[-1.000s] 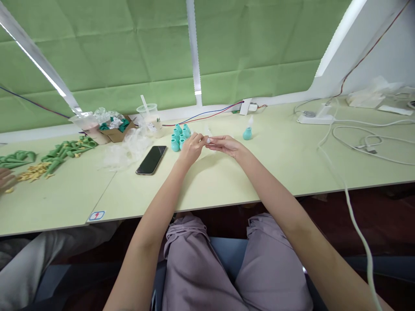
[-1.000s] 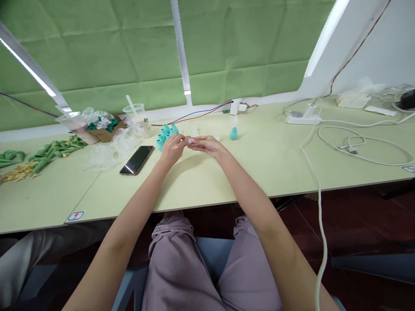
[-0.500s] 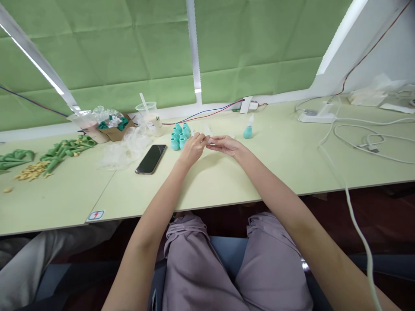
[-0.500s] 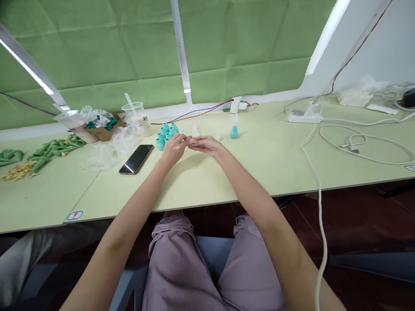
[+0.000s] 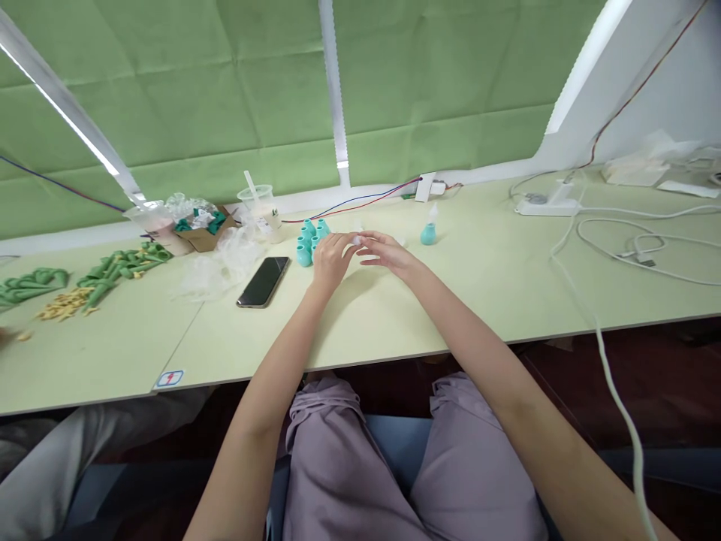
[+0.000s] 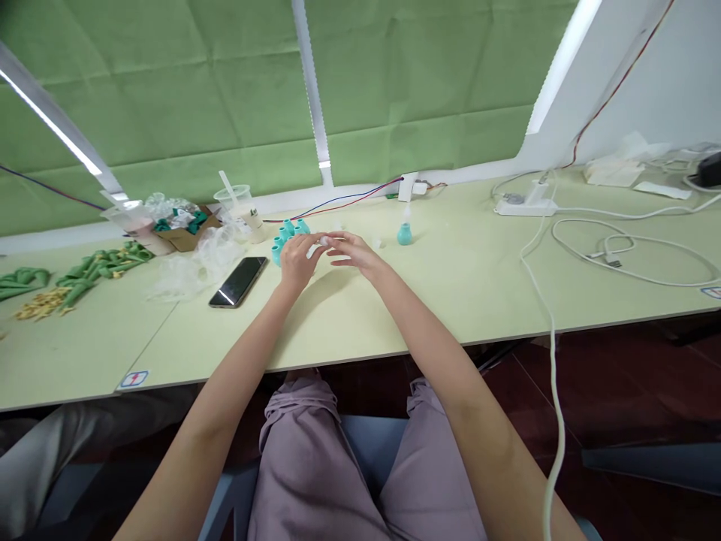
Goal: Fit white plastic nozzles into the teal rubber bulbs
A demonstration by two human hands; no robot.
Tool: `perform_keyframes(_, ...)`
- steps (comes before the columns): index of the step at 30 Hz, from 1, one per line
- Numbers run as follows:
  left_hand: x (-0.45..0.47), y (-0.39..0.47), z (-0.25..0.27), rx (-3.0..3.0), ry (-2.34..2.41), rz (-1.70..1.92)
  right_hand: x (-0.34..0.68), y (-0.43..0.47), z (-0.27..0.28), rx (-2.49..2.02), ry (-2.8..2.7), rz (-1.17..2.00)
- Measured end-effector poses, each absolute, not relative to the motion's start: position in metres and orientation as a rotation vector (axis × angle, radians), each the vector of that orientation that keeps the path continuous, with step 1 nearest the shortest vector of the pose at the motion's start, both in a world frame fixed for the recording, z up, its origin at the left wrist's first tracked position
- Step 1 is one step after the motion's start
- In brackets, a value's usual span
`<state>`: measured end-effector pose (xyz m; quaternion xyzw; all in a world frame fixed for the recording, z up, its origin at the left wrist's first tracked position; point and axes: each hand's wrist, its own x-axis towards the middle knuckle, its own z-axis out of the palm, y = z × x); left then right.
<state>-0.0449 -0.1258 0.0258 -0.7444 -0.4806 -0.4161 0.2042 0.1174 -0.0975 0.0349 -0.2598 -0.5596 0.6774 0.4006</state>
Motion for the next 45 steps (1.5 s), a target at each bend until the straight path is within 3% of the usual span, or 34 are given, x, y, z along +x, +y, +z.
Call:
perform_keyframes(6,-0.044,-0.13,0.034,-1.992,-1.385,-1.214,0.108,-0.1,0.031,-0.588,-1.364,1.9)
perform_keyframes(18,-0.049,-0.133,0.04,-2.068,-1.397,-1.101,0.119,-0.088,0.035,-0.687,-1.128,1.741)
perform_keyframes(29,-0.137,-0.124,0.032,-1.911,-1.958,-1.044,0.121,-0.082,0.035,-0.831,-0.942,1.61)
perform_keyframes(45,-0.137,-0.112,0.023,-2.087,-1.899,-1.013,0.12,-0.083,0.032,-0.849,-0.989,1.596)
